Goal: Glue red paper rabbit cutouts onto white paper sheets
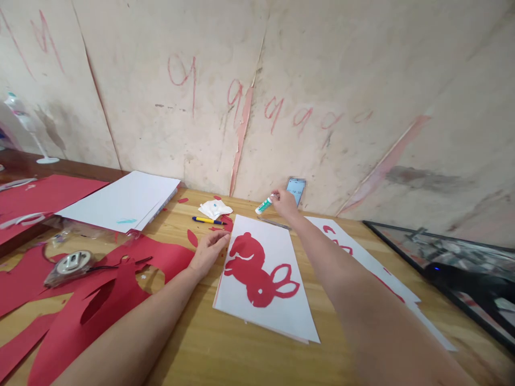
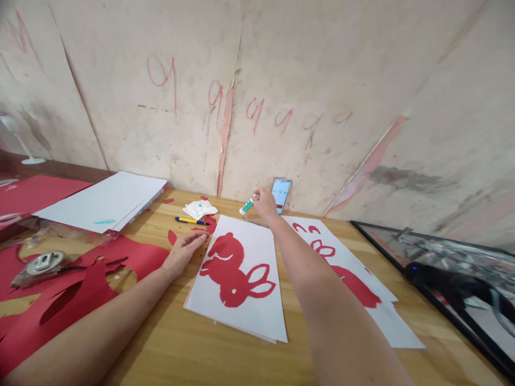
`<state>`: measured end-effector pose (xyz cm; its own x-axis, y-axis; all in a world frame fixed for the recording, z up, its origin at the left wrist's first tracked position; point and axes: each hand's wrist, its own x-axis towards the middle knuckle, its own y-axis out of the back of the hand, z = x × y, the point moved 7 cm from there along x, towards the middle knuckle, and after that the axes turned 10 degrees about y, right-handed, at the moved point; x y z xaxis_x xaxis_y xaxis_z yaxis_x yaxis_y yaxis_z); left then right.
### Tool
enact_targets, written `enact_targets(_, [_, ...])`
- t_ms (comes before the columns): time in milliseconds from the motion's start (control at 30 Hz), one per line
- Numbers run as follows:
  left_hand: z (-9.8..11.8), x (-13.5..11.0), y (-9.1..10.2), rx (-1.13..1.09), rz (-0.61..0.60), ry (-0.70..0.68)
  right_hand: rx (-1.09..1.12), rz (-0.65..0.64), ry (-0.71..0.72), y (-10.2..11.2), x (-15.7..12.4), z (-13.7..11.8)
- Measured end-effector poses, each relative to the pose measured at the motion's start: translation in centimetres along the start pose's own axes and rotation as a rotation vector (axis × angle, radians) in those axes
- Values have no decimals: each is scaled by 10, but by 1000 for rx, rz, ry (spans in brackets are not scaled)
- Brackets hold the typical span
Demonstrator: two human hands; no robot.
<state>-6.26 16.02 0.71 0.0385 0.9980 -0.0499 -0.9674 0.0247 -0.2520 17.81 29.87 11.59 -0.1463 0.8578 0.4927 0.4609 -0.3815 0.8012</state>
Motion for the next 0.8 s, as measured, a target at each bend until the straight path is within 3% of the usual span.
enact_targets(100, [-1,-1,-4,25,-47,4,-138,-61,-17,-14,10,10])
enact_targets(267, [-1,-3,-6,45,-65,24,-154,-110,-7,-37,18,13])
enact_targets(500, [-1,-5,-10,113,-83,34,-161,-157,-27,-49,30,19])
enact_targets(667, [-7,-3,-7,184,-44,14,-150,-167,-30,-40,23,17])
enact_targets(800, [-10,-1,-6,238,-38,-18,-133,-61,3,-11,2,7])
